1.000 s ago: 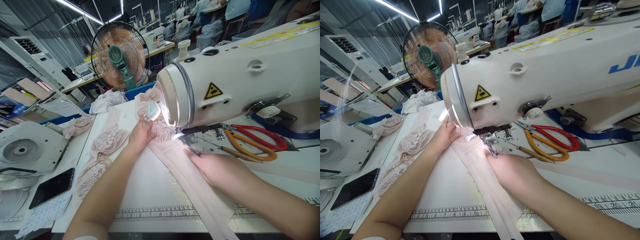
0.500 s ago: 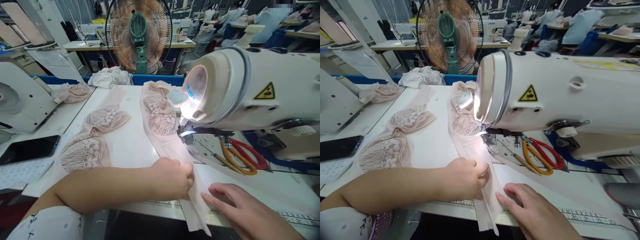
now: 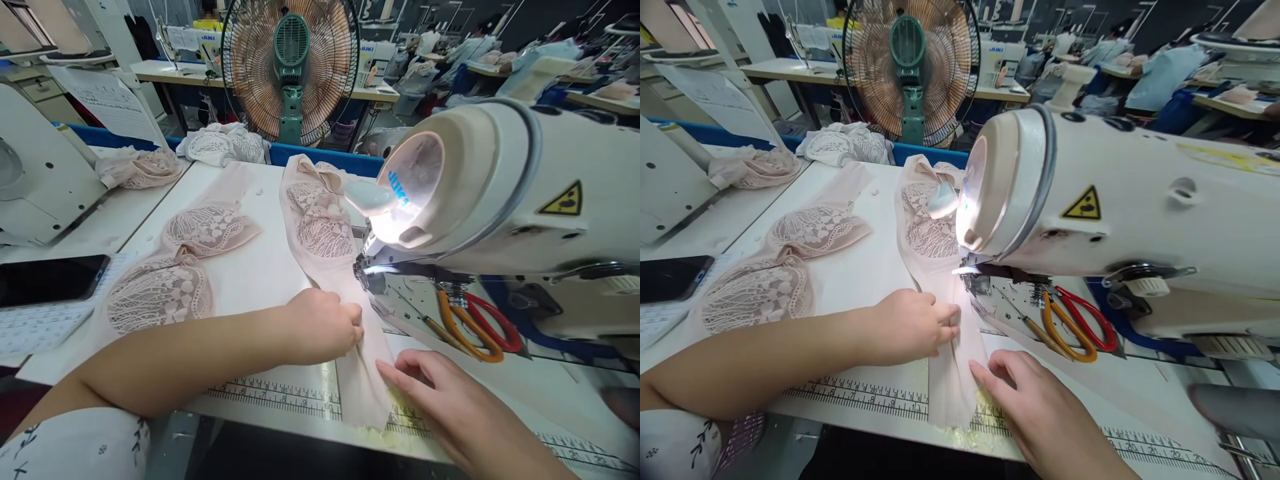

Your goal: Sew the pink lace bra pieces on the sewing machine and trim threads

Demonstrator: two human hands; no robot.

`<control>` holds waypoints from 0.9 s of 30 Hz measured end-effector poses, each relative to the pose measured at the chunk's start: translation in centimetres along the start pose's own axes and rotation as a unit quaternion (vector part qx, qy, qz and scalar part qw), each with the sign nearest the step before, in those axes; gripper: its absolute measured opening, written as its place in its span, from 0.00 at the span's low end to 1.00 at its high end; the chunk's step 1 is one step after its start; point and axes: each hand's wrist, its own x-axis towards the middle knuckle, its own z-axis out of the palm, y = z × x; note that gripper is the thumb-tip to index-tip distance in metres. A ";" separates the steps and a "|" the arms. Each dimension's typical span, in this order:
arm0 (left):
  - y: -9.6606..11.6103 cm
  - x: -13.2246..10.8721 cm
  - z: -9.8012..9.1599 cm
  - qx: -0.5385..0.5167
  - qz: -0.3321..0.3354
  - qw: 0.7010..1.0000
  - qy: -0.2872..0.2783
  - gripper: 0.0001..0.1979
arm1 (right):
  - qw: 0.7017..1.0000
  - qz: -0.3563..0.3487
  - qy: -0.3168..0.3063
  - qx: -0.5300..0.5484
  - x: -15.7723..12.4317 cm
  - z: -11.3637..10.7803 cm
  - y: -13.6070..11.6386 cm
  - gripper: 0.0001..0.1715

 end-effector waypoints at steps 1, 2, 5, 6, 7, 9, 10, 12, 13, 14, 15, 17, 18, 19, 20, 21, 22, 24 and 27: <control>-0.2 0.0 -0.1 -0.002 0.000 1.000 0.006 0.11 | 1.000 0.000 -0.006 0.003 0.2 0.0 0.1 0.22; -0.3 0.0 -0.2 -0.002 0.002 1.000 0.011 0.10 | 1.000 -0.001 -0.014 0.005 0.4 0.0 0.2 0.22; -0.5 0.1 -0.5 0.004 0.007 1.000 0.013 0.12 | 1.000 0.000 -0.030 -0.007 1.0 -0.1 0.4 0.23; -0.6 0.2 -0.6 0.006 0.009 1.000 0.005 0.13 | 0.999 -0.003 -0.032 -0.016 1.2 -0.2 0.5 0.23; -0.6 0.2 -0.6 0.007 0.011 1.000 -0.005 0.13 | 0.999 -0.007 -0.035 -0.024 1.4 -0.3 0.5 0.23; -0.8 0.4 -0.7 0.009 0.013 1.000 -0.021 0.13 | 0.998 -0.019 -0.036 -0.041 1.9 -0.4 0.6 0.24; -0.9 0.5 -0.8 0.009 0.015 1.000 -0.026 0.13 | 0.998 -0.023 -0.032 -0.051 2.1 -0.4 0.7 0.25; -1.1 0.7 -0.7 0.009 0.015 0.999 -0.027 0.12 | 0.997 -0.032 -0.025 -0.072 2.5 -0.3 1.0 0.25; -1.3 0.7 -0.7 0.008 0.014 1.000 -0.023 0.11 | 0.996 -0.040 -0.024 -0.081 2.7 -0.2 1.2 0.25; -1.4 0.8 -0.6 0.007 0.011 1.000 -0.016 0.11 | 0.994 -0.049 -0.025 -0.089 3.0 -0.1 1.5 0.25; -1.6 0.9 -0.5 0.004 0.009 1.000 -0.008 0.11 | 0.993 -0.058 -0.030 -0.097 3.2 0.0 1.7 0.25; -1.9 1.1 -0.2 -0.005 0.010 1.000 0.013 0.11 | 0.990 -0.066 -0.034 -0.118 3.6 0.2 2.0 0.25; -1.9 1.1 0.0 -0.011 0.012 1.000 0.025 0.11 | 0.989 -0.064 -0.030 -0.132 3.8 0.3 2.0 0.26; -2.0 1.2 0.1 -0.017 0.014 0.999 0.038 0.12 | 0.987 -0.061 -0.023 -0.146 4.0 0.4 1.9 0.26; -2.0 1.2 0.3 -0.023 0.016 0.998 0.052 0.11 | 0.986 -0.061 -0.015 -0.157 4.2 0.4 1.9 0.26; -2.0 1.2 0.5 -0.030 0.018 0.997 0.068 0.09 | 0.984 -0.063 -0.006 -0.167 4.3 0.4 1.8 0.26; -1.9 1.2 0.6 -0.035 0.019 0.996 0.083 0.08 | 0.983 -0.069 0.003 -0.173 4.4 0.4 1.6 0.25; -1.8 1.2 0.8 -0.041 0.023 0.993 0.111 0.09 | 0.981 -0.079 0.015 -0.177 4.5 0.4 1.5 0.25; -1.6 1.2 1.1 -0.033 0.040 0.987 0.149 0.13 | 0.981 -0.080 0.021 -0.173 4.5 0.3 1.3 0.24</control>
